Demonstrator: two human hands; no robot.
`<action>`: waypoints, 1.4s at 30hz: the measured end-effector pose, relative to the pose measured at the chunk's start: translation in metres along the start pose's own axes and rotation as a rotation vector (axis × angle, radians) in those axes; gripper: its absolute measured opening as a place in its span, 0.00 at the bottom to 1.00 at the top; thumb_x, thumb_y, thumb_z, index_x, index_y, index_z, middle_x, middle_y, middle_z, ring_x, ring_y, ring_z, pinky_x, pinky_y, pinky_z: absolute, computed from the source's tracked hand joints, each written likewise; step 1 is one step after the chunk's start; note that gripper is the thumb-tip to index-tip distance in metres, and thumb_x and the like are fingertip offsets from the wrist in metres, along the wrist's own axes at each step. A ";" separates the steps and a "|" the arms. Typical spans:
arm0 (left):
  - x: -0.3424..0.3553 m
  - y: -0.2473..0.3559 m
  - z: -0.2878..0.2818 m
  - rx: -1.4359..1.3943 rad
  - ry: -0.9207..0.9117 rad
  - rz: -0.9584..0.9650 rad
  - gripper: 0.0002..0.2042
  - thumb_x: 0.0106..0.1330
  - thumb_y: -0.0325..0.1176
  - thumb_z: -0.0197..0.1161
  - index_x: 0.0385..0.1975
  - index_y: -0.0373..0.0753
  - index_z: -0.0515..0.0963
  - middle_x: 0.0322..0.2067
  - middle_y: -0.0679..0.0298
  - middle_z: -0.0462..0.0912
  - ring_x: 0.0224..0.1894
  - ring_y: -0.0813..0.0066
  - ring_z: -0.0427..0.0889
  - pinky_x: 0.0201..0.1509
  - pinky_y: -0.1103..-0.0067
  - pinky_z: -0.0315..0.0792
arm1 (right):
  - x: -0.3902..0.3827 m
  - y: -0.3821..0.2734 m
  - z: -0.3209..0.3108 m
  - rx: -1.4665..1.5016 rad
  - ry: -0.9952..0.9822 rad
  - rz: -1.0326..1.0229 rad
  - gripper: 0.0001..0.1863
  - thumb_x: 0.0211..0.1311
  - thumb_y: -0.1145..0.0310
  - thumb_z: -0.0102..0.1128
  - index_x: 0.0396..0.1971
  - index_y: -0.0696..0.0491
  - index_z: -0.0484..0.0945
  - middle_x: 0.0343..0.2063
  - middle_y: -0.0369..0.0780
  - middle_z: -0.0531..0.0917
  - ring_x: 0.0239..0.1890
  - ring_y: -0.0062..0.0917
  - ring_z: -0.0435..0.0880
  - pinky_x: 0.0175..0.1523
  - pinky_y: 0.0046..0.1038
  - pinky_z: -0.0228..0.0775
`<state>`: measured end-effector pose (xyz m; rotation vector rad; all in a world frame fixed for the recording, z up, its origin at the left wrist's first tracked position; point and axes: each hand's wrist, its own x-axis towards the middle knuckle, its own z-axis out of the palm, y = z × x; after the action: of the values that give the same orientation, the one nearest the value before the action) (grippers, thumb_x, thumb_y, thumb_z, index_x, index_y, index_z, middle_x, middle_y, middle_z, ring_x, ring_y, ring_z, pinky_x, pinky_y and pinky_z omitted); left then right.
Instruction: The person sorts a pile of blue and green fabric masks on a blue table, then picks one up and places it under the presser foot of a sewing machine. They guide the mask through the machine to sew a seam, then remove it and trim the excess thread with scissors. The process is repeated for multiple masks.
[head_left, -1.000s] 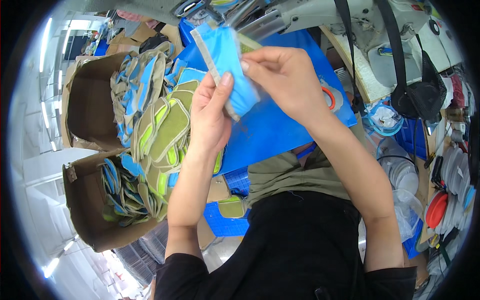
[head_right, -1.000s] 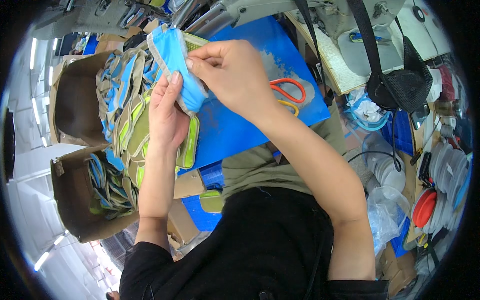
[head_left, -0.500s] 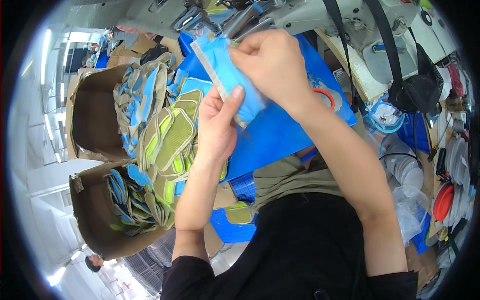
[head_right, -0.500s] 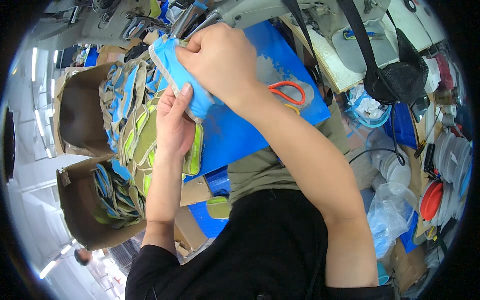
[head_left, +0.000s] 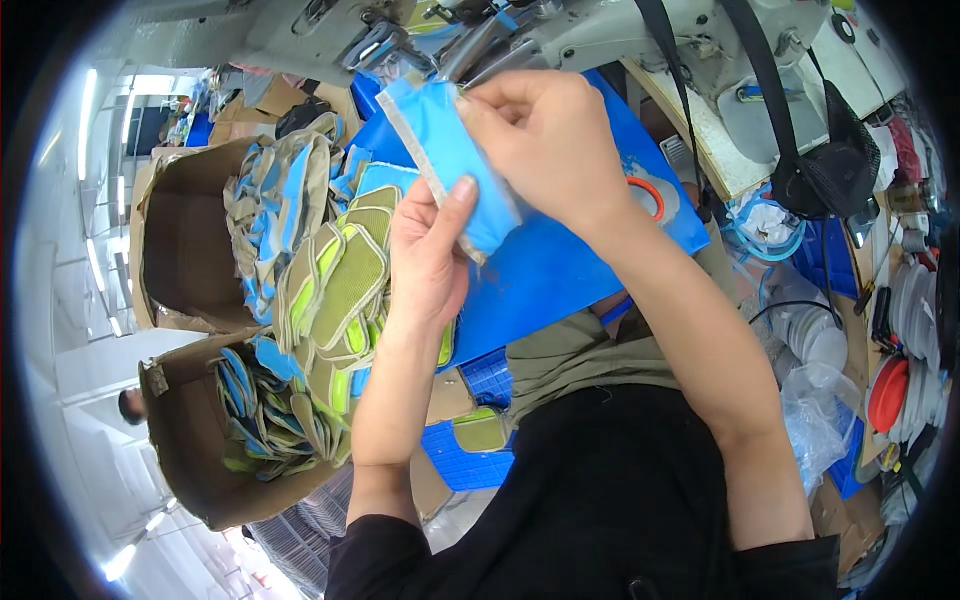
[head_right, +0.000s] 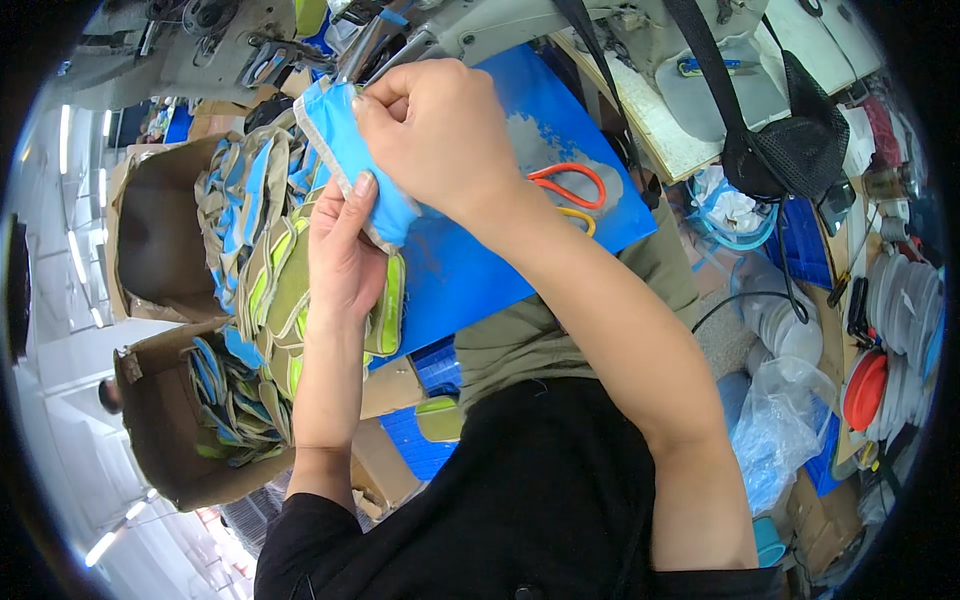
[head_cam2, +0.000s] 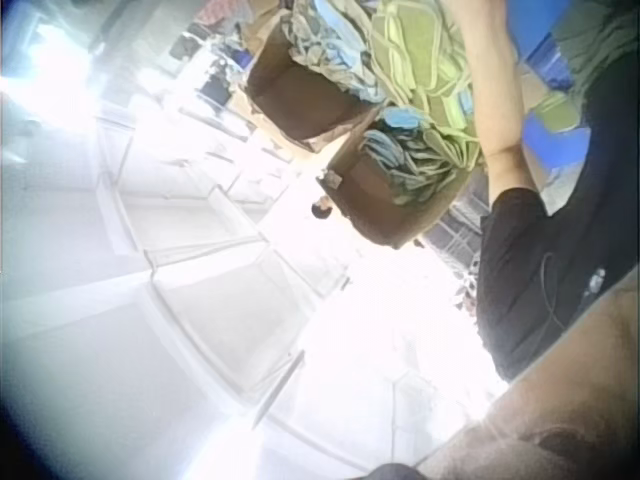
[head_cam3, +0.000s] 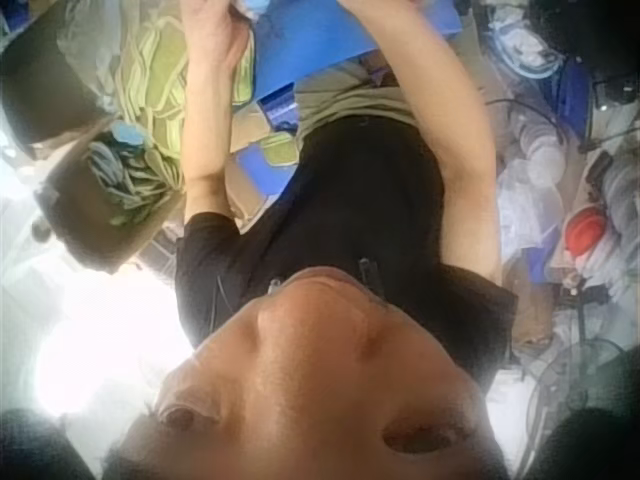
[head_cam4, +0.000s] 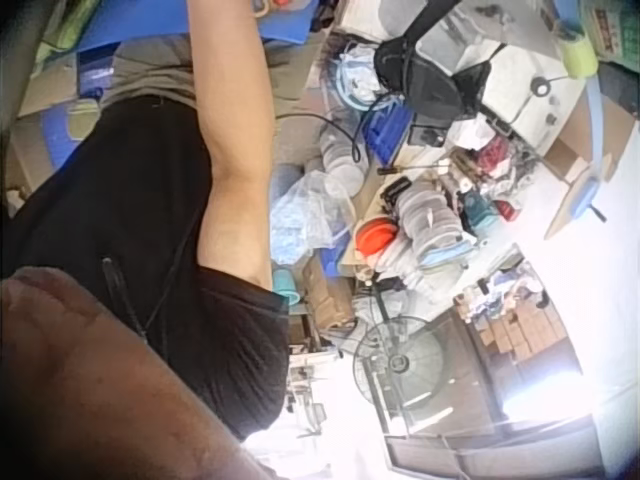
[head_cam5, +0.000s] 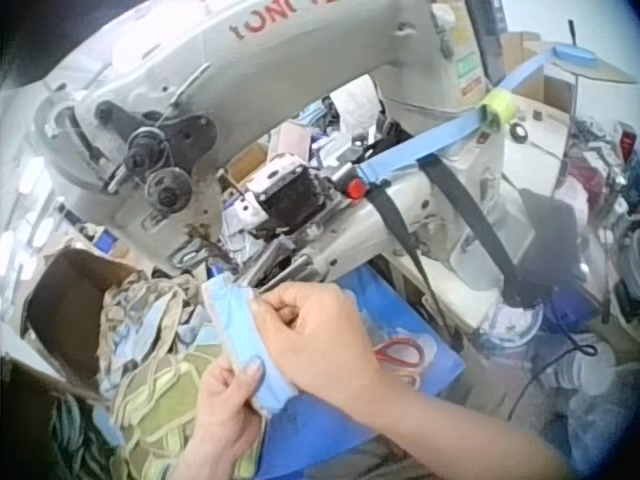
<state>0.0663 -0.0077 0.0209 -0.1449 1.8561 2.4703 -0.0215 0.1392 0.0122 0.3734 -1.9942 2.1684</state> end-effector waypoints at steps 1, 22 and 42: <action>0.000 -0.001 0.002 -0.018 0.005 0.000 0.13 0.78 0.33 0.63 0.56 0.34 0.79 0.50 0.59 0.89 0.49 0.75 0.88 0.55 0.75 0.83 | 0.001 0.000 -0.001 -0.001 -0.010 -0.013 0.15 0.61 0.62 0.72 0.36 0.61 0.90 0.26 0.44 0.91 0.27 0.21 0.89 0.37 0.26 0.80; -0.004 -0.005 -0.001 0.049 0.003 -0.015 0.12 0.76 0.35 0.66 0.53 0.36 0.82 0.47 0.62 0.89 0.48 0.76 0.87 0.55 0.74 0.80 | -0.004 -0.003 -0.005 -0.160 -0.102 0.041 0.09 0.54 0.63 0.75 0.29 0.53 0.91 0.23 0.42 0.89 0.27 0.32 0.90 0.34 0.32 0.80; -0.017 -0.016 0.002 0.070 0.049 0.037 0.15 0.74 0.28 0.67 0.58 0.34 0.79 0.49 0.61 0.89 0.51 0.76 0.86 0.60 0.76 0.77 | -0.035 0.016 -0.037 0.374 -0.465 0.223 0.12 0.63 0.71 0.72 0.42 0.63 0.90 0.28 0.36 0.89 0.30 0.13 0.83 0.35 0.20 0.75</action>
<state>0.0843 -0.0014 0.0078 -0.1711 1.9793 2.4427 0.0048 0.1761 -0.0158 0.8070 -1.8972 2.8178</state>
